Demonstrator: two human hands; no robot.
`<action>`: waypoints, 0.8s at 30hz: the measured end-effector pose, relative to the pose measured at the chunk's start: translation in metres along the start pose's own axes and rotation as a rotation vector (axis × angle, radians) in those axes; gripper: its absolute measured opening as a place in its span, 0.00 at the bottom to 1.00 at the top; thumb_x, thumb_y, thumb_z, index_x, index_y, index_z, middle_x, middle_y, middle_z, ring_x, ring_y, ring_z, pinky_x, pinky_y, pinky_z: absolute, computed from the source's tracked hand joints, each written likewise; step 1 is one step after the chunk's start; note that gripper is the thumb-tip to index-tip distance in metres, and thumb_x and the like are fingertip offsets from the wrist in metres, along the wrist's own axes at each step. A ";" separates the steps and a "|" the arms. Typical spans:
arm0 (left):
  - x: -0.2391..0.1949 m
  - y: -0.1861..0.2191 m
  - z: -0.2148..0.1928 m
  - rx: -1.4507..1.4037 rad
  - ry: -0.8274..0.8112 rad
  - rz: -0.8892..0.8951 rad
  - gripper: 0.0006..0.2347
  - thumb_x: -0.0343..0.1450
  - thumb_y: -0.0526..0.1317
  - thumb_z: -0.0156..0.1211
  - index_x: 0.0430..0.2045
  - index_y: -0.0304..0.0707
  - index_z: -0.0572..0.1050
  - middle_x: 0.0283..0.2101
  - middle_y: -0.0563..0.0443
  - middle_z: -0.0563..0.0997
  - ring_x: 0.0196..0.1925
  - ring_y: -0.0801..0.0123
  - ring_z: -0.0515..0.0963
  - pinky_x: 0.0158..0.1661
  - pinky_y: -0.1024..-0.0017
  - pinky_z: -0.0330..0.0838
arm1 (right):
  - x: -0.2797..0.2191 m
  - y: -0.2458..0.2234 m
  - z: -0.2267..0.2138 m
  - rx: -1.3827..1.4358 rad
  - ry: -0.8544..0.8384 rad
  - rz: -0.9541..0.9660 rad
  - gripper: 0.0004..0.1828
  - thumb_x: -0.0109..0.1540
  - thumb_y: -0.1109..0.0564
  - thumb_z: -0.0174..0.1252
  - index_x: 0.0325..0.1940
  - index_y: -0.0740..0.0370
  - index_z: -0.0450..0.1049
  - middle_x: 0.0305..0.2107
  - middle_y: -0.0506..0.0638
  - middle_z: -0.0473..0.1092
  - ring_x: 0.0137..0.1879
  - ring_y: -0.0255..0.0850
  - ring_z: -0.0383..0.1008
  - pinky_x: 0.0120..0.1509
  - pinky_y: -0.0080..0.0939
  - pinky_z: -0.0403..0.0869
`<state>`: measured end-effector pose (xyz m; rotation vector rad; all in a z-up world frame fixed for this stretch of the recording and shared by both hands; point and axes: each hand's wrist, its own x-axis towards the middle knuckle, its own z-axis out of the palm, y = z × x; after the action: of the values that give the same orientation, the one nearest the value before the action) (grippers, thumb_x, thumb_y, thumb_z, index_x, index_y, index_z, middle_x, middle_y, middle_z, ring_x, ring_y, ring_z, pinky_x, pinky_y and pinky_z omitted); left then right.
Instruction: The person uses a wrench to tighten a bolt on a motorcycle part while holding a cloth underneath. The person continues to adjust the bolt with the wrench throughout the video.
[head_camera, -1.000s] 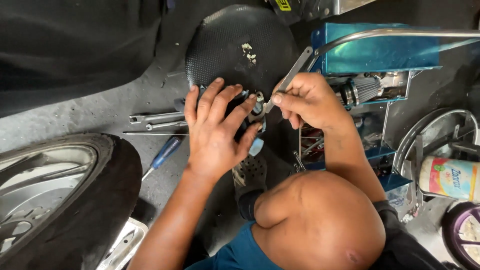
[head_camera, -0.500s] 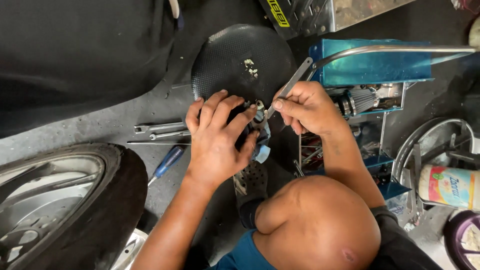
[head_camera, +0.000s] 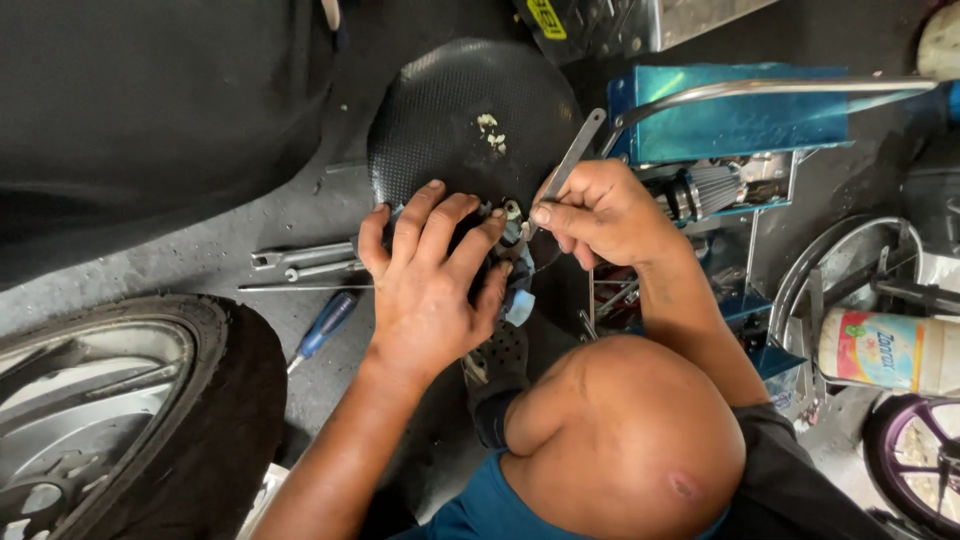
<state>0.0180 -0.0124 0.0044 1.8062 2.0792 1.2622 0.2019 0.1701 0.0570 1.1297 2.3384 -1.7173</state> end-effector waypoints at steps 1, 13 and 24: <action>0.002 0.000 -0.003 0.003 0.009 0.005 0.16 0.76 0.51 0.58 0.54 0.50 0.84 0.61 0.52 0.80 0.71 0.53 0.73 0.67 0.44 0.53 | -0.001 0.000 0.000 -0.006 0.003 -0.009 0.05 0.72 0.61 0.61 0.44 0.66 0.78 0.17 0.52 0.73 0.13 0.35 0.73 0.16 0.28 0.67; 0.023 -0.002 -0.003 0.028 -0.131 0.015 0.26 0.65 0.57 0.70 0.58 0.54 0.79 0.65 0.46 0.72 0.75 0.43 0.65 0.67 0.31 0.57 | 0.009 -0.009 -0.017 -0.022 -0.007 -0.010 0.02 0.72 0.63 0.61 0.46 0.66 0.78 0.22 0.53 0.75 0.17 0.37 0.76 0.19 0.32 0.73; 0.021 0.001 0.000 0.018 -0.098 -0.045 0.22 0.62 0.55 0.75 0.49 0.54 0.82 0.64 0.50 0.73 0.76 0.47 0.65 0.69 0.34 0.55 | 0.020 0.002 -0.026 -0.058 -0.171 -0.063 0.04 0.72 0.61 0.62 0.43 0.64 0.77 0.17 0.51 0.73 0.13 0.34 0.74 0.16 0.27 0.68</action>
<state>0.0127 0.0063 0.0136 1.7800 2.0726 1.1248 0.1982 0.2025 0.0573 0.8729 2.3261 -1.6795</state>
